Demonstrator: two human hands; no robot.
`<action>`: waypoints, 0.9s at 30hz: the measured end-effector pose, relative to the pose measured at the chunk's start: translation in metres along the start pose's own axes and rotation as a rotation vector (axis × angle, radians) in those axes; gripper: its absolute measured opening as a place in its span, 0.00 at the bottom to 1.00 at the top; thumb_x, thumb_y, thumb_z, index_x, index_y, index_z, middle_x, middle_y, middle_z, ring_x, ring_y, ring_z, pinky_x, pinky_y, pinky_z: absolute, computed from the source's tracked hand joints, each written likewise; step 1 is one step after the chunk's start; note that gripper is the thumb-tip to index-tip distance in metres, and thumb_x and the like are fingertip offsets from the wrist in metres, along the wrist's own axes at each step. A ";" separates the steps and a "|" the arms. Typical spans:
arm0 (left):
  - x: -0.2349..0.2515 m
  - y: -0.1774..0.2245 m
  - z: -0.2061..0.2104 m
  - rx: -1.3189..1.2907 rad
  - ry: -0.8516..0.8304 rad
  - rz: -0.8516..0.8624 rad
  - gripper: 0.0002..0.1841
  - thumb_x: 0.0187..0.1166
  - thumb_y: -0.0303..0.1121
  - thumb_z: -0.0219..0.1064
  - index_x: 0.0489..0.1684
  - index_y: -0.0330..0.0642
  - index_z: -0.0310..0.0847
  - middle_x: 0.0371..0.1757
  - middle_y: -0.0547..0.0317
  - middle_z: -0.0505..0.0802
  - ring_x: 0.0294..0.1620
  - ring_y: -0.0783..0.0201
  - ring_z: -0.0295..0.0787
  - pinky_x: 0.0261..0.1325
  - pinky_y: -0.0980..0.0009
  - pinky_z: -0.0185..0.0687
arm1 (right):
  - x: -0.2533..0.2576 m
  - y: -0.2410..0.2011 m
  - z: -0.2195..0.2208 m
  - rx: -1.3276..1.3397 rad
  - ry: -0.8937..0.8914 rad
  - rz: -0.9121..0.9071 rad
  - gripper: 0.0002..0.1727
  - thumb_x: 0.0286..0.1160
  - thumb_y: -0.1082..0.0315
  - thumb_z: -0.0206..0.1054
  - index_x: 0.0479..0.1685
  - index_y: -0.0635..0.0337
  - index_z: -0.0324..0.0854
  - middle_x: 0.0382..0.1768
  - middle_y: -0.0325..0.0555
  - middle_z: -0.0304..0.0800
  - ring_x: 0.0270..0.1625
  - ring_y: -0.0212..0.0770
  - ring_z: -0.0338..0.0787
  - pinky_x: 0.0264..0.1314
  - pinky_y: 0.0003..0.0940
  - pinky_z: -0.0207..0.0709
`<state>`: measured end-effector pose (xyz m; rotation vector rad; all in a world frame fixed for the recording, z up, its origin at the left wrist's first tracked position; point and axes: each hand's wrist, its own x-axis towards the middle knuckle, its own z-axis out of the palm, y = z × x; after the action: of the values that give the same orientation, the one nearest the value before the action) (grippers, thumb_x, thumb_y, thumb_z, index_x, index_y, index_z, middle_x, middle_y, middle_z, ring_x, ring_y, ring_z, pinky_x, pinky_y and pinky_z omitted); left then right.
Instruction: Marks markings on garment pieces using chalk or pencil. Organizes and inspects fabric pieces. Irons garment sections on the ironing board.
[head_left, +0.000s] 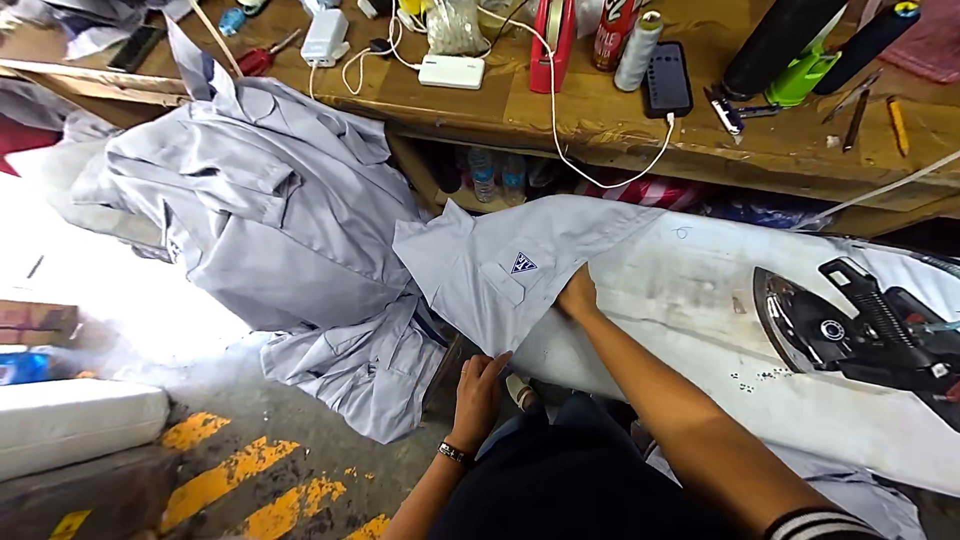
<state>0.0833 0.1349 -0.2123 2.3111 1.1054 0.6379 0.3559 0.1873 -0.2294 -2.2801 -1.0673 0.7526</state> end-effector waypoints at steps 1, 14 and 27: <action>0.000 0.002 -0.001 -0.005 -0.004 0.000 0.23 0.69 0.18 0.58 0.61 0.42 0.92 0.42 0.44 0.91 0.46 0.47 0.89 0.54 0.55 0.85 | 0.002 -0.009 -0.007 -0.080 -0.070 0.003 0.36 0.73 0.64 0.75 0.75 0.83 0.69 0.73 0.82 0.74 0.73 0.75 0.80 0.69 0.70 0.73; -0.002 0.010 0.015 -0.025 -0.036 -0.050 0.23 0.71 0.17 0.59 0.60 0.44 0.92 0.45 0.42 0.92 0.47 0.44 0.89 0.56 0.53 0.85 | -0.112 0.066 -0.001 0.341 -0.473 0.315 0.19 0.86 0.56 0.65 0.43 0.67 0.81 0.24 0.43 0.84 0.21 0.34 0.83 0.27 0.31 0.80; 0.016 0.030 0.064 0.167 -0.118 -0.273 0.33 0.84 0.55 0.57 0.84 0.45 0.73 0.87 0.48 0.74 0.92 0.39 0.58 0.89 0.35 0.49 | -0.039 0.172 -0.241 -0.486 0.102 -0.275 0.26 0.83 0.54 0.63 0.68 0.66 0.84 0.72 0.75 0.79 0.77 0.77 0.75 0.78 0.76 0.64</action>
<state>0.1476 0.1161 -0.2403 2.2420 1.4302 0.3118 0.5843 0.0095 -0.1568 -2.4450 -1.6101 0.2800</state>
